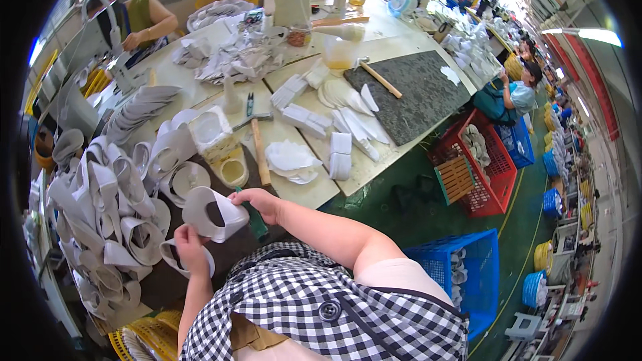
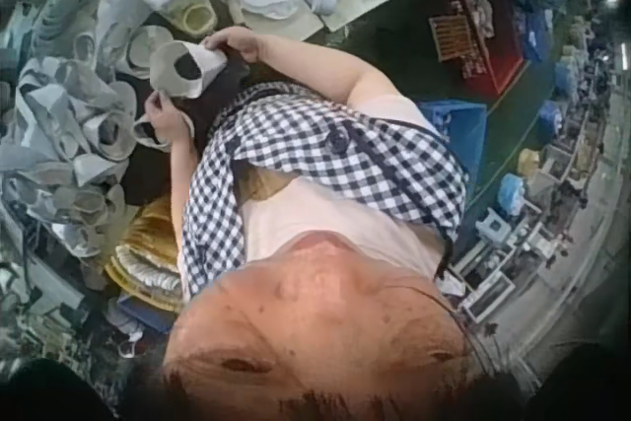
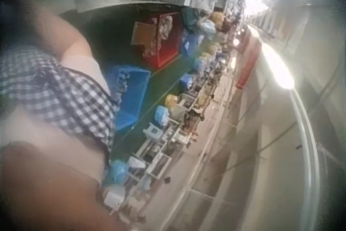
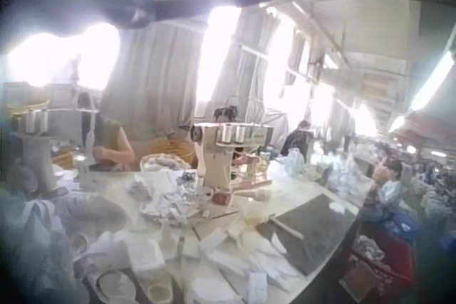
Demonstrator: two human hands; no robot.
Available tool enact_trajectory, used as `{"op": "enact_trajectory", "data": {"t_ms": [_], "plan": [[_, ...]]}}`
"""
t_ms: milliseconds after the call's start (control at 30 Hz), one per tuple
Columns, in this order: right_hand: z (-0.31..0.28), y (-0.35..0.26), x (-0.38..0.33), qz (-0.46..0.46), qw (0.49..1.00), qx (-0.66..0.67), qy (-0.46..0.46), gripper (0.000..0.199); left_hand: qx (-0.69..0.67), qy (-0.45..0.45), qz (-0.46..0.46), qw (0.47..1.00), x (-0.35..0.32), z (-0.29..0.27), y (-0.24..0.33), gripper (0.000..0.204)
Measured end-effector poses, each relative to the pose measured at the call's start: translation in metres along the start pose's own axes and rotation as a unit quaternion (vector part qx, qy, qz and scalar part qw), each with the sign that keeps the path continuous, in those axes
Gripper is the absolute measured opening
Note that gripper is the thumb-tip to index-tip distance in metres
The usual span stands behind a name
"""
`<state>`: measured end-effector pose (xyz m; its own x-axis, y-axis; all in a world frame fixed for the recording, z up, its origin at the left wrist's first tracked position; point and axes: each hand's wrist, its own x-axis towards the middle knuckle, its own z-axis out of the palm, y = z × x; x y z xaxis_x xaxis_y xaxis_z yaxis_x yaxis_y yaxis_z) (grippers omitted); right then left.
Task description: The person applies glue to white shoe components using a small brush, dipping into a glue dispenser, and places the pieces into a yellow basket. The person also carries a white plastic crate across the workspace before returning to glue more shoe parts.
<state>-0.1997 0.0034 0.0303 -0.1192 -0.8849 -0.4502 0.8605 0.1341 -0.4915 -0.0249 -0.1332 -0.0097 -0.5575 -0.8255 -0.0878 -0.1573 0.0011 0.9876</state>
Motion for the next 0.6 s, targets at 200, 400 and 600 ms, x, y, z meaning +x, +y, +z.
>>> {"op": "enact_trajectory", "data": {"t_ms": [200,400,600], "plan": [[0.016,-0.017,-0.006,-0.104,0.927,-0.344,-0.105,0.022,-0.226,0.061,-0.155,0.96,0.006,0.026,0.014,0.018],[0.011,-0.013,-0.018,-0.235,0.773,-0.571,-0.144,0.02,-0.255,0.049,-0.272,0.927,0.001,0.04,0.038,0.024],[0.009,0.012,-0.022,-0.213,0.642,-0.731,-0.089,0.026,-0.489,-0.026,-0.245,0.837,-0.027,0.029,0.066,0.048]]}}
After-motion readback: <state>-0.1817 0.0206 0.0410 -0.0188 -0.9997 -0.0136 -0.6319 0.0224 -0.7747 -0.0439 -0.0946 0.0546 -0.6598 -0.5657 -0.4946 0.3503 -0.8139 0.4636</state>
